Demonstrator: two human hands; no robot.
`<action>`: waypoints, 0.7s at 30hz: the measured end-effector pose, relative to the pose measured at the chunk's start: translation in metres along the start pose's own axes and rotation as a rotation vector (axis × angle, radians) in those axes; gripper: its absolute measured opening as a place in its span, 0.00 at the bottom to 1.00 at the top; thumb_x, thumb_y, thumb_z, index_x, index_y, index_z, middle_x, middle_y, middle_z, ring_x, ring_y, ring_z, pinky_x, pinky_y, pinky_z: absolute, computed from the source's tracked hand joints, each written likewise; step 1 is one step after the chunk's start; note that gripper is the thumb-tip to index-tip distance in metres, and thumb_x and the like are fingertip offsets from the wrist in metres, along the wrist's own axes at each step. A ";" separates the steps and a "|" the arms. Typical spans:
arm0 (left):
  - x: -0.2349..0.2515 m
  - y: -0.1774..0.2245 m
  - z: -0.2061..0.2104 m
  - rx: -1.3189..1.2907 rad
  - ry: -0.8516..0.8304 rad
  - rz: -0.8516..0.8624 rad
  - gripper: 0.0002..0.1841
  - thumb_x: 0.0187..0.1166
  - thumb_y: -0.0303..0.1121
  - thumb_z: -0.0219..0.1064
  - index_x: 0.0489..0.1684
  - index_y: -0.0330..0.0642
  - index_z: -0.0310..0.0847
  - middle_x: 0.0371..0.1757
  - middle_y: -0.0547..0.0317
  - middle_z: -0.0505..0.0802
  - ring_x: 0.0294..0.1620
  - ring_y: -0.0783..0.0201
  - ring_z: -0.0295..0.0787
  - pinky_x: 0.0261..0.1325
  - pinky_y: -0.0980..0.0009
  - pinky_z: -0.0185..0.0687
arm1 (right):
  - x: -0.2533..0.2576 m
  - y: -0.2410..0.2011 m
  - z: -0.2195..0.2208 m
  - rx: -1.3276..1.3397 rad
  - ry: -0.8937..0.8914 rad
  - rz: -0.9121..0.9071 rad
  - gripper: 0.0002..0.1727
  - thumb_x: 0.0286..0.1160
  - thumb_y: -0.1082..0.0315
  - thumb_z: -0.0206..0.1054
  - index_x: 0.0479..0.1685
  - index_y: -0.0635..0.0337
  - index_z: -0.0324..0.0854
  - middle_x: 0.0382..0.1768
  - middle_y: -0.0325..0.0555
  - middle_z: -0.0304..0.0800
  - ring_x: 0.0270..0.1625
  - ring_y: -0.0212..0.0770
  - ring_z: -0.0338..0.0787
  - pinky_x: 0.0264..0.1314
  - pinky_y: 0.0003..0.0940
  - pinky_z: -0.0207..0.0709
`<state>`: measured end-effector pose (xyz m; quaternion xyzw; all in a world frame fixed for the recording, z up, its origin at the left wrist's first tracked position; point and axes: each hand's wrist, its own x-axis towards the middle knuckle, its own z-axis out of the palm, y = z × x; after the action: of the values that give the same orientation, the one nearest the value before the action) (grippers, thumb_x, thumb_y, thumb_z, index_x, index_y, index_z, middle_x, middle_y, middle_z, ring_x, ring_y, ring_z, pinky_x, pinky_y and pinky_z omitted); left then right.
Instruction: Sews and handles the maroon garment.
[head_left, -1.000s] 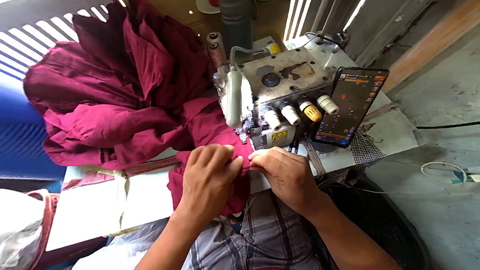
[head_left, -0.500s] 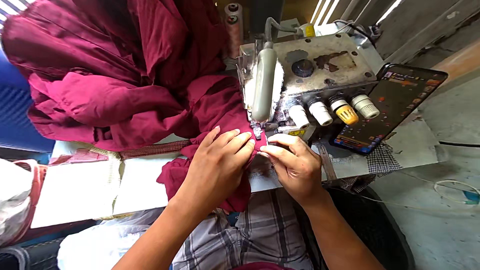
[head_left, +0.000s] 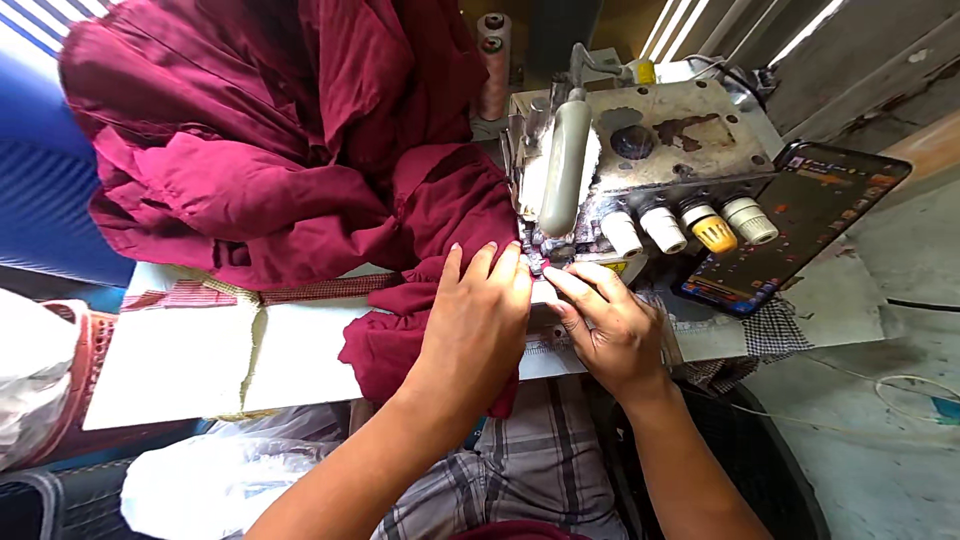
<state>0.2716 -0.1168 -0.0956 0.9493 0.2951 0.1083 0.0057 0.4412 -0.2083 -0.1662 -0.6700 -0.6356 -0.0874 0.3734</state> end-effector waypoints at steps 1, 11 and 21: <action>0.001 0.004 0.001 0.010 0.002 -0.026 0.18 0.81 0.30 0.59 0.65 0.41 0.88 0.75 0.52 0.87 0.79 0.49 0.80 0.79 0.36 0.68 | -0.001 -0.001 0.001 -0.022 0.006 0.007 0.18 0.87 0.50 0.62 0.62 0.44 0.93 0.62 0.46 0.93 0.56 0.43 0.93 0.48 0.38 0.86; -0.046 -0.026 -0.011 -0.232 0.128 -0.125 0.40 0.75 0.65 0.65 0.78 0.43 0.77 0.82 0.49 0.78 0.85 0.47 0.70 0.85 0.40 0.62 | -0.039 -0.038 0.008 0.400 0.118 0.303 0.14 0.83 0.64 0.65 0.52 0.66 0.89 0.48 0.48 0.93 0.48 0.31 0.92 0.50 0.25 0.89; -0.085 -0.057 -0.011 -0.619 0.157 -0.287 0.15 0.82 0.44 0.68 0.58 0.47 0.84 0.30 0.74 0.91 0.27 0.81 0.86 0.32 0.79 0.85 | -0.008 -0.056 -0.004 1.645 -0.272 0.998 0.14 0.91 0.66 0.56 0.58 0.66 0.82 0.43 0.54 0.92 0.47 0.41 0.93 0.57 0.40 0.89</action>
<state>0.1694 -0.1183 -0.1062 0.8401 0.3784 0.2633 0.2858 0.3895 -0.2217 -0.1461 -0.3967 -0.1786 0.6309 0.6424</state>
